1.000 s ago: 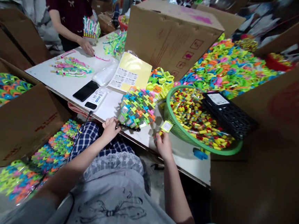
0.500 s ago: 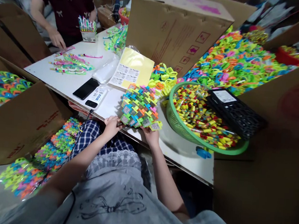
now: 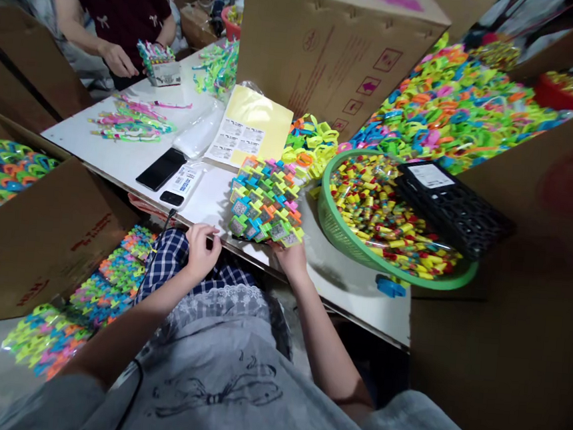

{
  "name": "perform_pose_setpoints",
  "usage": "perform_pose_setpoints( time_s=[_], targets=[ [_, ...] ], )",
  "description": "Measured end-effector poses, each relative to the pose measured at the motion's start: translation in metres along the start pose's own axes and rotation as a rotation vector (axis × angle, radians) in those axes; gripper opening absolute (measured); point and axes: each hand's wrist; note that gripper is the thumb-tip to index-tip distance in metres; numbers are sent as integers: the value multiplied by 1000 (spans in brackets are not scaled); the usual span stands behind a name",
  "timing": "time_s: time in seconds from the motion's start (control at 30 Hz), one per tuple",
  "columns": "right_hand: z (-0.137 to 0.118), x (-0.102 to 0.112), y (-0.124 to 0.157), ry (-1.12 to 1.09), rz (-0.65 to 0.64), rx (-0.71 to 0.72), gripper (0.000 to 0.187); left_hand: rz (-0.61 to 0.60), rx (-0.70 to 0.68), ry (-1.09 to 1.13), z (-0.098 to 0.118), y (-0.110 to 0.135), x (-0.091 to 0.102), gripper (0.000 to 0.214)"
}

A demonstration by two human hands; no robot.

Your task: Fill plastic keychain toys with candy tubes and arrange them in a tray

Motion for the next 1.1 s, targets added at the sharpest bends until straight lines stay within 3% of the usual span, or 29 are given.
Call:
perform_pose_setpoints(
  time_s=[0.07,0.1,0.17,0.27,0.33,0.43,0.57,0.77,0.9,1.0,1.1],
  targets=[
    [-3,2,-1,5,-26,-38,34,144,-240,28,21,-9,13,15],
    [-5,3,-1,6,-57,-61,33,125,-371,48,34,-17,17,16],
    [-10,5,1,-3,-129,-83,28,-53,-545,58,62,-40,19,19],
    [-17,8,4,22,-144,25,31,-330,-615,-3,94,-73,7,23],
    [-21,9,4,67,-136,106,37,-470,-629,-61,104,-88,-6,30],
    [-23,8,0,71,-154,121,39,-598,-630,-109,101,-98,-19,34],
    [-20,5,-6,4,-181,92,25,-683,-635,-46,84,-102,-21,36],
    [-6,12,2,-168,-219,20,22,-743,-671,92,67,-111,-17,40],
    [1,14,14,-344,-140,-82,22,-760,-707,138,67,-116,-13,43],
    [-1,9,18,-450,-105,-139,22,-690,-738,140,70,-120,1,44],
    [-5,3,17,-457,-100,-181,18,-448,-681,147,64,-118,23,43]
  ],
)
Point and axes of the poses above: each hand's wrist, its own y-axis away from the middle knuckle, its own x-axis out of the back of the hand, z = x × y, and after that the axes turned 10 degrees about -x, right-handed
